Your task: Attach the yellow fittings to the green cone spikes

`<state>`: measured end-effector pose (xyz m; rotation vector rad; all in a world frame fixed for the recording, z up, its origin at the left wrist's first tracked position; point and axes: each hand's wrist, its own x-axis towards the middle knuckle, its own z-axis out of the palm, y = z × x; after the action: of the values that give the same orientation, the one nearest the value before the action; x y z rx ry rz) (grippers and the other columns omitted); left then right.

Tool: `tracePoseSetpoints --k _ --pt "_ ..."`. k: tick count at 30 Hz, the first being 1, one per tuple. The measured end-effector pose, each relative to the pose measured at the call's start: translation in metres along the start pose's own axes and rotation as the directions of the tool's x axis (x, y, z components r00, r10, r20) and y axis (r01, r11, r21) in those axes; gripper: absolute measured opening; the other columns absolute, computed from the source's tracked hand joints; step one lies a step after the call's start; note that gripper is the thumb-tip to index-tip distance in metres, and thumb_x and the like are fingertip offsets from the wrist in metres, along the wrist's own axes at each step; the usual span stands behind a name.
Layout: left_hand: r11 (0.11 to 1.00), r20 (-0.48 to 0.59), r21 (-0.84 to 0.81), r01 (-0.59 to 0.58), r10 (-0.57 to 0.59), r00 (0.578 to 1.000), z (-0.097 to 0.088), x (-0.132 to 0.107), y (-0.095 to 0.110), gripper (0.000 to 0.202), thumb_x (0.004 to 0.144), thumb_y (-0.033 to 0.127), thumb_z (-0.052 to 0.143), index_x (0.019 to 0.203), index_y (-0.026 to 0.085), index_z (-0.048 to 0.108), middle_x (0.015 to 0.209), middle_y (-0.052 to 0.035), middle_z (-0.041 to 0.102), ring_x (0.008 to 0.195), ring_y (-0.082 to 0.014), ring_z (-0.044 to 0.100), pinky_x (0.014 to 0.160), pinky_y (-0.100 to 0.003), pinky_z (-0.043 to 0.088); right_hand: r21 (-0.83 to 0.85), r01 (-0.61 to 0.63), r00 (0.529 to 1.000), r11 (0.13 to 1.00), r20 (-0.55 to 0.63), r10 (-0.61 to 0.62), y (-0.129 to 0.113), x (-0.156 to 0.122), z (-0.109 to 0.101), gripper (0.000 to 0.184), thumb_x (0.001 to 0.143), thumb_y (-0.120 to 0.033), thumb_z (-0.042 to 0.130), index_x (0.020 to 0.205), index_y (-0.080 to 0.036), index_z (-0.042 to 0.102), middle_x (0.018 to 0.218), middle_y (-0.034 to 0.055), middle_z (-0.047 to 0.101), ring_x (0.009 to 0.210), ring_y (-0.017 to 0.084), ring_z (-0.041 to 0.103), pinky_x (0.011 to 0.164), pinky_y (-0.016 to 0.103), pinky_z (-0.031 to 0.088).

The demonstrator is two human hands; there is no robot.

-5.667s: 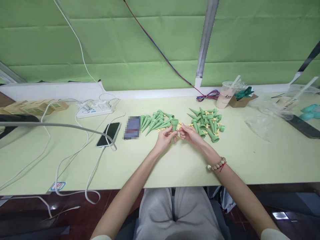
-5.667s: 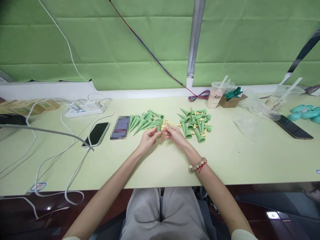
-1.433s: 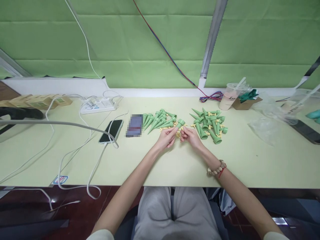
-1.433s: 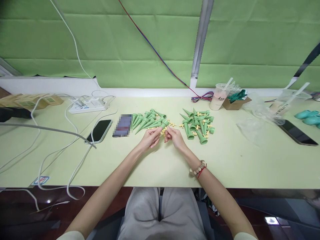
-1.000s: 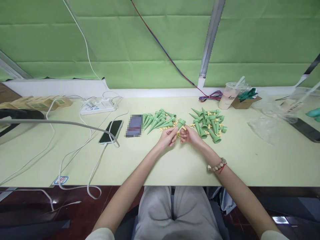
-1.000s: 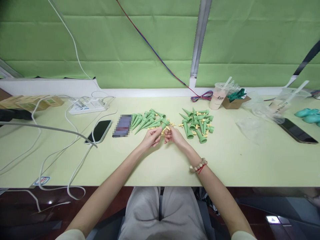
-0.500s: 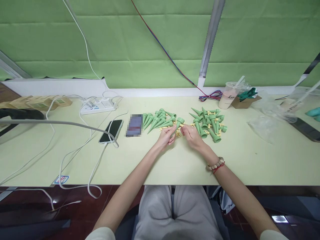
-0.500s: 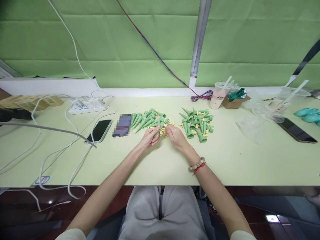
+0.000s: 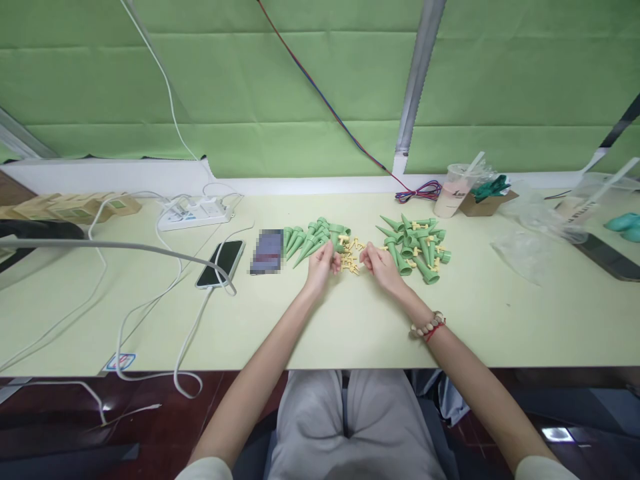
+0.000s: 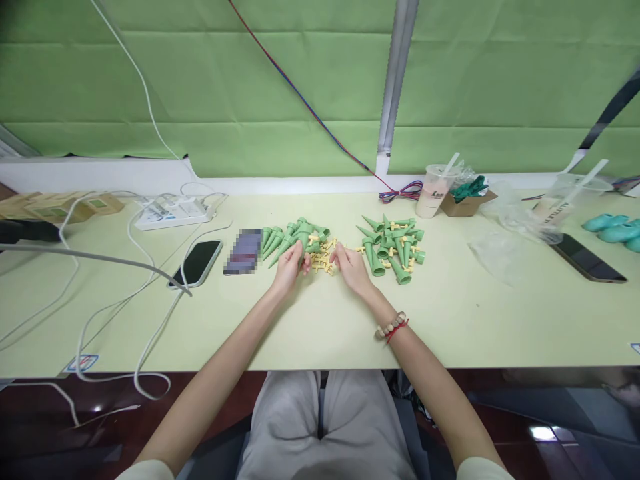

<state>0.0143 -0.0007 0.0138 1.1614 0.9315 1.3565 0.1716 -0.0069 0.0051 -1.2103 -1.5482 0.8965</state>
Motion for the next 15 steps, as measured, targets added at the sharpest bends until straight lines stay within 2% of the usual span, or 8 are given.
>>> tracePoseSetpoints --k 2,4,6,9,15 --pt "1.000 -0.061 -0.004 -0.025 0.024 0.998 -0.003 0.003 0.001 0.046 0.078 0.060 0.056 0.063 0.019 0.043 0.052 0.0026 0.049 0.047 -0.0080 0.044 0.048 -0.023 0.034 -0.237 0.018 0.995 0.971 -0.086 -0.039 0.004 0.001 -0.008 0.039 0.092 -0.048 0.039 0.075 -0.022 0.063 0.053 -0.0024 0.048 0.054 0.015 0.046 0.060 0.028 0.035" --pt "0.999 -0.104 -0.003 -0.040 0.039 0.994 -0.004 0.004 0.001 0.042 0.079 0.057 0.057 0.068 0.019 0.043 0.056 0.0025 0.053 0.050 -0.0084 0.046 0.053 -0.023 0.037 -0.361 0.058 0.993 0.931 -0.071 -0.089 0.010 0.003 -0.013 0.028 0.093 -0.033 0.041 0.088 -0.022 0.066 0.062 0.0001 0.059 0.066 0.018 0.055 0.069 0.030 0.039" --pt "1.000 -0.126 -0.007 -0.015 0.014 0.992 -0.003 0.003 -0.001 0.038 0.079 0.054 0.060 0.074 0.020 0.043 0.061 0.0022 0.057 0.053 -0.0088 0.048 0.058 -0.023 0.040 -0.393 0.150 0.986 0.907 -0.004 -0.165 0.015 0.004 -0.013 0.025 0.090 -0.021 0.043 0.099 -0.021 0.066 0.080 0.0037 0.068 0.082 0.020 0.060 0.079 0.033 0.041" --pt "0.998 -0.101 -0.031 0.054 -0.057 0.993 0.003 0.000 -0.006 0.036 0.077 0.051 0.062 0.083 0.020 0.045 0.066 0.0011 0.062 0.056 -0.0104 0.053 0.062 -0.025 0.043 -0.406 0.246 0.969 0.880 0.081 -0.233 0.020 0.005 -0.010 0.027 0.083 -0.012 0.051 0.105 -0.020 0.066 0.102 0.0073 0.069 0.097 0.022 0.061 0.088 0.037 0.040" --pt "0.995 -0.004 -0.057 0.087 -0.087 0.996 0.010 -0.004 -0.013 0.044 0.069 0.057 0.067 0.081 0.016 0.055 0.081 -0.0049 0.065 0.078 -0.0167 0.062 0.065 -0.029 0.052 -0.419 0.303 0.947 0.856 0.230 -0.223 0.017 0.004 -0.004 0.026 0.084 -0.011 0.057 0.103 -0.022 0.069 0.105 0.0062 0.072 0.102 0.023 0.062 0.094 0.040 0.036"
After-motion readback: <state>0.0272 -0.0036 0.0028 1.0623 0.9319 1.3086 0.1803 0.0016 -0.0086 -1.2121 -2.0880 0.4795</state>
